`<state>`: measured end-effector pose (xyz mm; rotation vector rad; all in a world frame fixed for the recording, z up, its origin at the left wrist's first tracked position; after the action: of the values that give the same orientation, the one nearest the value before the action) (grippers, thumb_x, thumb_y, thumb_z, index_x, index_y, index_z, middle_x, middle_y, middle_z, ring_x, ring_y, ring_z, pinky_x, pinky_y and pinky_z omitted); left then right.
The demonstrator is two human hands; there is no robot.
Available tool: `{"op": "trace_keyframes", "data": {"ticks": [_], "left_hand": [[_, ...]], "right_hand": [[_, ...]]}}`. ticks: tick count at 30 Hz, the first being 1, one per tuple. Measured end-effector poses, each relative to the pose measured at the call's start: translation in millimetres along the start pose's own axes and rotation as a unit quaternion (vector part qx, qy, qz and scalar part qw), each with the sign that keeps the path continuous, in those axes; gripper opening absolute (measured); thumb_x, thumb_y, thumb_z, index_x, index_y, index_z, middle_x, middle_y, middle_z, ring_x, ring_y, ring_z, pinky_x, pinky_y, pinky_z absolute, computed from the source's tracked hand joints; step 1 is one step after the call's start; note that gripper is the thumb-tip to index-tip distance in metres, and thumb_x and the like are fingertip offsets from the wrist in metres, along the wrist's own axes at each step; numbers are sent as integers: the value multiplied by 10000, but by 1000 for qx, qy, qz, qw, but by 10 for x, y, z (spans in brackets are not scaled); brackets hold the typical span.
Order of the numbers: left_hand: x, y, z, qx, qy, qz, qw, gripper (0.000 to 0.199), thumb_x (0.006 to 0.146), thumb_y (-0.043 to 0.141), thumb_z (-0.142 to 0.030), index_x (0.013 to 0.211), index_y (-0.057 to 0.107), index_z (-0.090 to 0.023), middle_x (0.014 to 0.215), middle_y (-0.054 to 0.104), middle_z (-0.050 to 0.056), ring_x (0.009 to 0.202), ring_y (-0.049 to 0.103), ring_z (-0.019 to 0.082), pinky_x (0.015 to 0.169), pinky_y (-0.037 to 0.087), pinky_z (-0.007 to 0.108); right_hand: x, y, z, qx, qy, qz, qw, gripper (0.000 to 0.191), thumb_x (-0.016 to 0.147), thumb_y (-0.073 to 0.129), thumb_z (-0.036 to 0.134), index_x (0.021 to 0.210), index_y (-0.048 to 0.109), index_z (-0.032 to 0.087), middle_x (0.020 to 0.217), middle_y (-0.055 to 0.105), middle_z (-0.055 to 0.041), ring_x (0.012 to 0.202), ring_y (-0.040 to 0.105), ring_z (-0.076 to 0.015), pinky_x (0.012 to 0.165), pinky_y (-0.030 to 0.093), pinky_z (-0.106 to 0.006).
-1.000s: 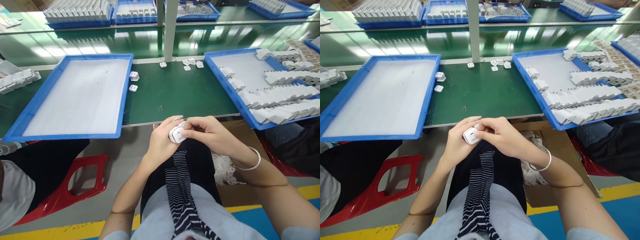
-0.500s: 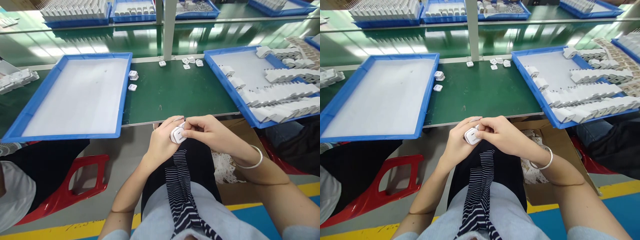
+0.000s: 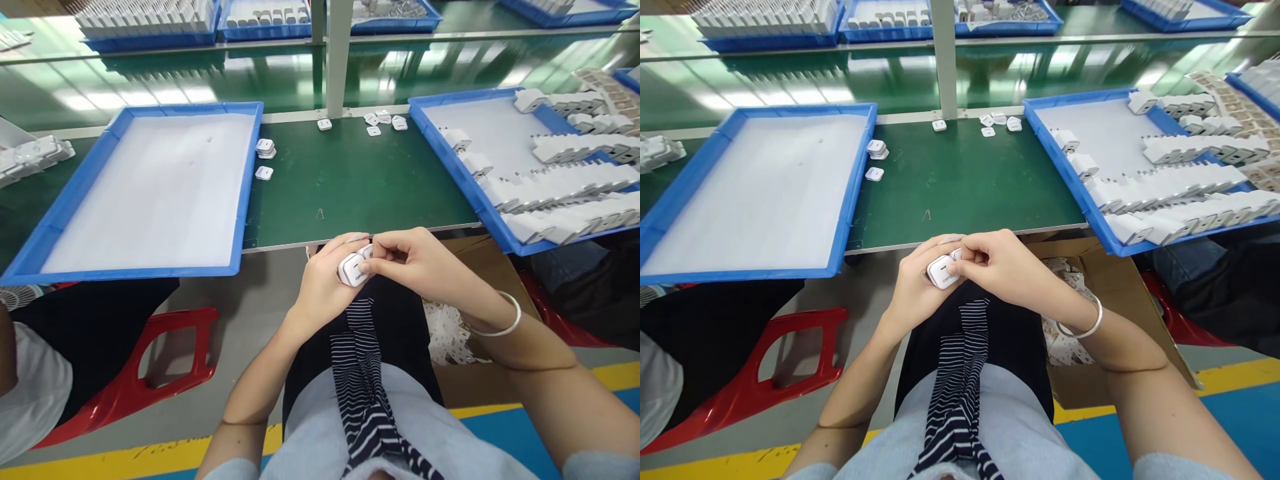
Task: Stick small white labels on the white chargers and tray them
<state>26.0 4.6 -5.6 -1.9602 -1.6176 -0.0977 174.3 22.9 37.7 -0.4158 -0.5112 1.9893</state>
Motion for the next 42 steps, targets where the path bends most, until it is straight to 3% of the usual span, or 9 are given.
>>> {"op": "trace_keyframes", "data": {"ticks": [3,5,9,12,32,35,39,41,42], "left_hand": [[12,-23,-13,-47,-1,-17,999,311,820,795,-295,1112,727,-213,1210,742,85,1153,691,229,1007,580,393],[22,-58,-28,-80,-7,-28,996,350,781,830,-272,1115,735,-226,1203,745,73,1126,705,227,1005,584,403],[45,-131,-93,-127,3,-19,992,438,736,859,-197,1150,733,-260,1229,740,53,1140,703,220,1031,577,416],[51,-162,-121,-129,9,-12,992,448,736,857,-190,1159,731,-267,1230,741,54,1160,697,231,1043,573,440],[70,-125,-167,-104,34,4,994,433,769,835,-201,1182,716,-255,1247,731,69,1159,695,220,1027,579,408],[90,-246,-172,-53,49,18,997,406,796,815,-234,1189,711,-240,1253,727,84,1156,696,221,1017,580,388],[290,-708,-161,158,58,73,983,321,886,689,-265,1206,702,-243,1299,703,77,1167,687,241,1006,569,375],[456,-1035,-108,364,3,115,924,282,915,573,-233,1161,711,-231,1310,690,84,1084,709,285,915,582,417],[528,-1204,-58,474,-57,151,866,289,931,496,-195,1123,711,-196,1308,679,109,1023,717,309,870,576,453]], "right_hand": [[-10,-23,30,39,-14,1,999,361,860,716,289,599,498,168,588,457,39,573,356,-82,517,253,-258],[-18,-47,45,127,-21,11,992,360,862,736,310,612,523,164,583,439,42,556,339,-75,502,240,-251],[-26,-74,26,339,-24,39,940,365,903,708,348,637,539,164,531,372,60,477,266,-54,435,172,-233],[-22,-69,-15,406,-23,43,913,358,892,721,350,642,548,162,539,400,48,471,281,-55,419,166,-221],[-34,-42,-145,434,5,58,899,348,871,745,319,632,559,148,545,397,49,488,280,-48,440,163,-216],[-40,-32,-199,418,3,81,905,318,891,727,303,659,581,143,555,399,51,494,272,-45,454,154,-222],[-64,-66,-308,417,-6,76,906,320,906,712,297,664,568,145,566,405,51,509,278,-47,468,152,-227],[-68,-84,-374,426,-7,65,903,335,899,718,309,656,556,146,565,407,53,506,281,-45,467,157,-227],[-64,-87,-405,432,-6,61,900,341,893,722,316,651,552,146,561,404,55,501,279,-43,467,157,-227]]}}
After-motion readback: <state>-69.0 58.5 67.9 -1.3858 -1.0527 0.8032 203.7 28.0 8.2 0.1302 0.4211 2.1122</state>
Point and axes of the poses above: each hand's wrist, its own x-axis towards the middle knuckle, its own y-axis out of the palm, z = x × y, the point moved 4 cm from there along x, towards the middle knuckle
